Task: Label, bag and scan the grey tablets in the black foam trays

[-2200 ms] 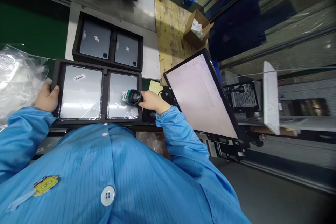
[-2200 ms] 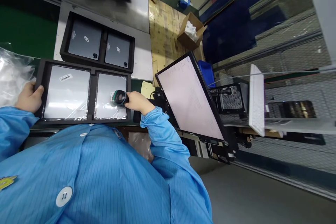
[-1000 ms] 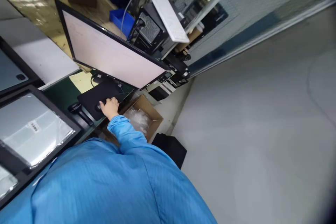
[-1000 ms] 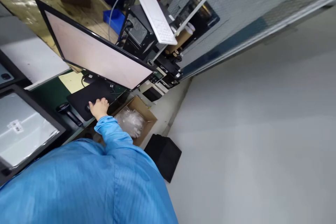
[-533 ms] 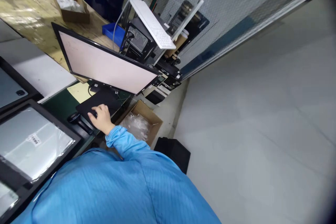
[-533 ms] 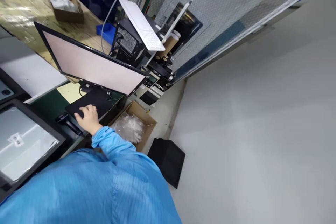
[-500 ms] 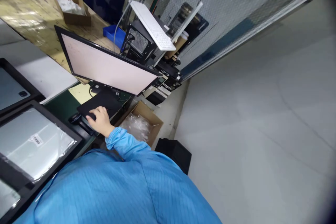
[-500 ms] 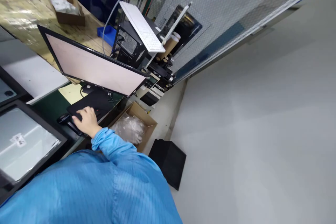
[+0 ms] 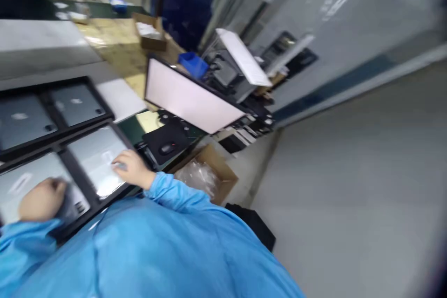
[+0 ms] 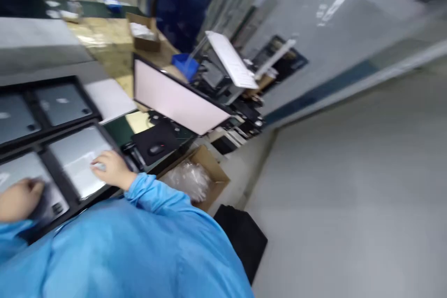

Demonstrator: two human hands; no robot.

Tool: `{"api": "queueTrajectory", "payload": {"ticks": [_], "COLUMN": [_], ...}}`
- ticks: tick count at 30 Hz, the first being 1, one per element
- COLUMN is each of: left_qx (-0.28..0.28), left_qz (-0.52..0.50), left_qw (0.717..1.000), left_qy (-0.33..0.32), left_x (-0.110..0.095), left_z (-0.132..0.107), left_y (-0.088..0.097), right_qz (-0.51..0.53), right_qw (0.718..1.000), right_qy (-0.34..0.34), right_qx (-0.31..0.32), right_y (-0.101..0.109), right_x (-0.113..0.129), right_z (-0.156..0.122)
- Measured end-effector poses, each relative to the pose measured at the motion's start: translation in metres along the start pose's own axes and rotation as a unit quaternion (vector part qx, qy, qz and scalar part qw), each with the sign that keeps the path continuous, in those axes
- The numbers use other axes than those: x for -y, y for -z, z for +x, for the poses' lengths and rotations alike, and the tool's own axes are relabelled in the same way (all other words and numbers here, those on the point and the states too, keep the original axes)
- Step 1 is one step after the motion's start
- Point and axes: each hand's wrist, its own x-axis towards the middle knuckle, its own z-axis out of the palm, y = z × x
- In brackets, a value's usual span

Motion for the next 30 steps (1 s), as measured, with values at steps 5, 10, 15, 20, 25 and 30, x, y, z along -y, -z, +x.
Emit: {"api": "queueTrajectory", "payload": {"ticks": [5,10,15,20,25,30], "left_qx": [0.0,-0.035,-0.053,-0.049,-0.044,-0.062], "left_qz": [-0.114,-0.223,-0.286,-0.339,-0.374,-0.444], "left_qw": [0.99,0.971,0.955,0.939,0.926,0.894], "left_qy": [0.088,0.079,0.056,0.042,0.028,0.01], "left_x": [0.026,0.078,0.097,0.104,0.108,0.106], "left_z": [-0.044,-0.069,-0.084,-0.092,-0.093,-0.097], "left_y": [0.022,0.006,-0.007,-0.013,-0.02,-0.035], "right_qz": [0.173,0.286,0.23,0.082,0.084,0.122], "right_qw": [0.98,0.93,0.912,0.951,0.929,0.912], "right_qy": [-0.095,-0.207,-0.287,-0.269,-0.323,-0.357], "right_qx": [0.003,0.103,0.182,0.132,0.158,0.161], "right_y": [-0.023,-0.075,-0.128,-0.155,-0.168,-0.172], "right_x": [0.015,0.037,0.057,0.061,0.068,0.071], "right_z": [-0.009,0.004,0.037,0.079,0.103,0.108]}}
